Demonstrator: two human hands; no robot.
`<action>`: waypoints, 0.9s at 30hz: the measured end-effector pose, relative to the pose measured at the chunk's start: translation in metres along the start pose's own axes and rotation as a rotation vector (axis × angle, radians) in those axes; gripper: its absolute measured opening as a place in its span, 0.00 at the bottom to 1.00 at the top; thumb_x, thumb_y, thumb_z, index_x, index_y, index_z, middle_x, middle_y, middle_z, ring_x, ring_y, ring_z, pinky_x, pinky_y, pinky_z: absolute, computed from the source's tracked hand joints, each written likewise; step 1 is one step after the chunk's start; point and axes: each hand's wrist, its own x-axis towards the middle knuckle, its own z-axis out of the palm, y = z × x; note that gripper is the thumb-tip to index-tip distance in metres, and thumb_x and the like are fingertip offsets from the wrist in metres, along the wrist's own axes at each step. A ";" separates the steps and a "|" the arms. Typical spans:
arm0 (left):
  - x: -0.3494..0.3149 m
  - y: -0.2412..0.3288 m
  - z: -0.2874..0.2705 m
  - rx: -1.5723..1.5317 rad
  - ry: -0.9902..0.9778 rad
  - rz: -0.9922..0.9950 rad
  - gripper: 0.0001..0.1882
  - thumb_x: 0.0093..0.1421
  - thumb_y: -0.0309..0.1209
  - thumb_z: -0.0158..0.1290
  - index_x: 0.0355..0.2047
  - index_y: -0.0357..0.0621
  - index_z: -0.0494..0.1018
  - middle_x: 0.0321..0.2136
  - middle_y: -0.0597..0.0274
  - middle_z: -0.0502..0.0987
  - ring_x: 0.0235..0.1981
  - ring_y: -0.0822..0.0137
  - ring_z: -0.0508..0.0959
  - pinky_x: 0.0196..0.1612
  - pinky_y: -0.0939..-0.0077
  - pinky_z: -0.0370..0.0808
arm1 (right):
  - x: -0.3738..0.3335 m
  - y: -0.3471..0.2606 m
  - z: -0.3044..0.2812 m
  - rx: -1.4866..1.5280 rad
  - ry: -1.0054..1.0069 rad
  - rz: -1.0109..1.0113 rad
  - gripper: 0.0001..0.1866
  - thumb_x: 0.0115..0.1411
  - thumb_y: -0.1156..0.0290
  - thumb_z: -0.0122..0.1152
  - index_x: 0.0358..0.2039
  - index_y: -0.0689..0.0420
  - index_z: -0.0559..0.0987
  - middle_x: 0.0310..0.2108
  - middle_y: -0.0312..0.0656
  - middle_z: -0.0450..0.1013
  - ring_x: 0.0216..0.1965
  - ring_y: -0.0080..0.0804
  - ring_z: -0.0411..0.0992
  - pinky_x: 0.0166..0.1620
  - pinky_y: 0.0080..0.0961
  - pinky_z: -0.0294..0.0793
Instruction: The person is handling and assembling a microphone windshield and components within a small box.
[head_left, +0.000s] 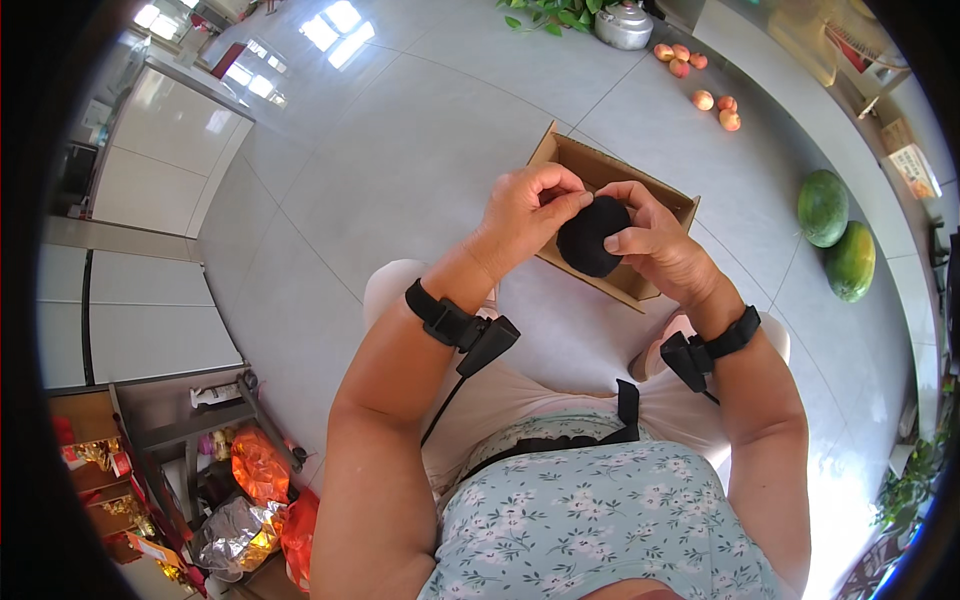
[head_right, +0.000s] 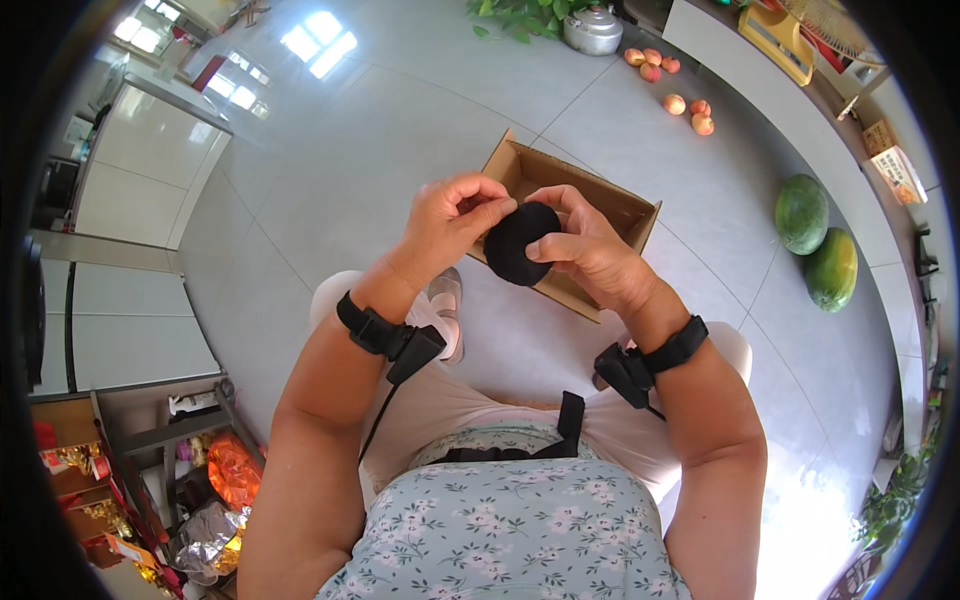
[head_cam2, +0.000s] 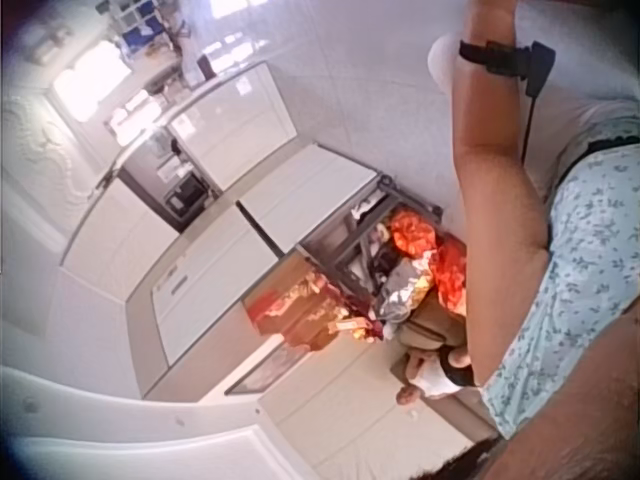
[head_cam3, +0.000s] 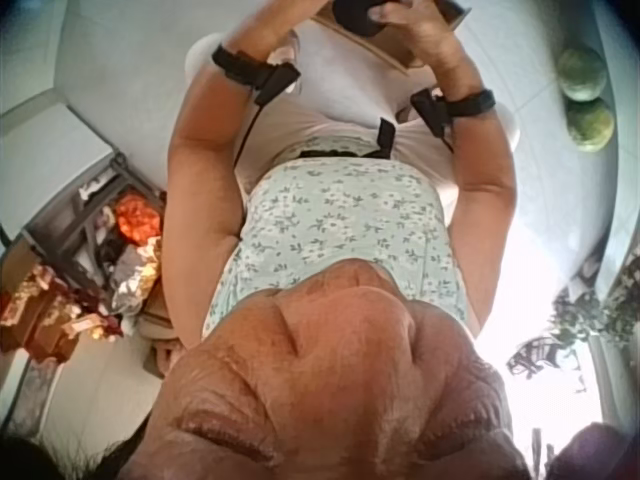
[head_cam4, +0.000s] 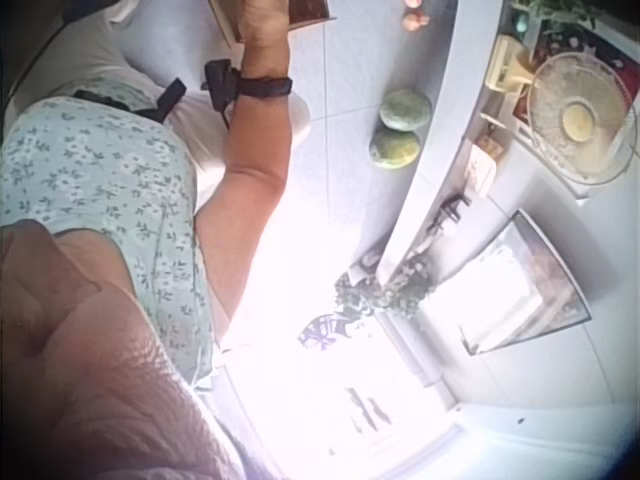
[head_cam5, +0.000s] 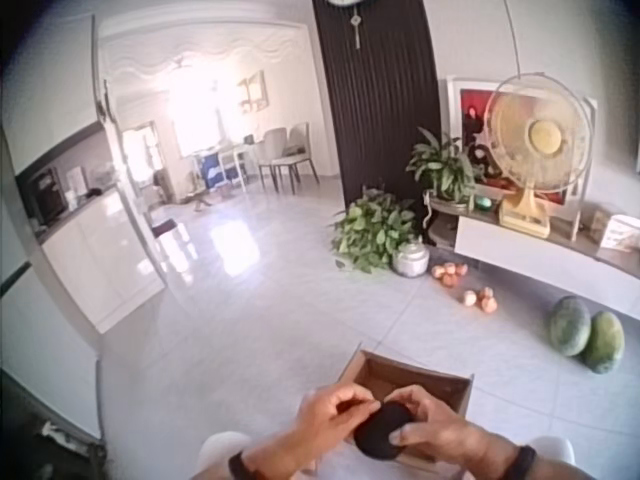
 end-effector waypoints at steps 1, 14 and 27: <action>0.001 0.000 0.000 0.032 0.008 -0.016 0.04 0.60 0.27 0.60 0.31 0.38 0.79 0.23 0.71 0.77 0.24 0.82 0.73 0.27 0.86 0.70 | 0.000 0.000 -0.001 0.000 0.001 -0.001 0.34 0.48 0.75 0.66 0.56 0.56 0.64 0.46 0.41 0.70 0.48 0.31 0.72 0.54 0.30 0.72; 0.003 -0.005 0.000 0.114 -0.002 -0.083 0.04 0.61 0.26 0.57 0.32 0.39 0.79 0.19 0.69 0.75 0.20 0.81 0.71 0.23 0.84 0.68 | -0.002 -0.004 -0.006 0.225 -0.072 -0.091 0.31 0.51 0.71 0.66 0.55 0.54 0.66 0.49 0.41 0.69 0.51 0.32 0.70 0.56 0.36 0.71; -0.008 0.002 0.003 0.098 -0.230 -0.045 0.04 0.59 0.26 0.59 0.32 0.38 0.78 0.20 0.68 0.75 0.22 0.80 0.70 0.26 0.82 0.69 | 0.008 -0.001 -0.013 0.281 0.137 -0.260 0.28 0.55 0.69 0.65 0.53 0.58 0.62 0.50 0.46 0.68 0.50 0.36 0.70 0.56 0.39 0.71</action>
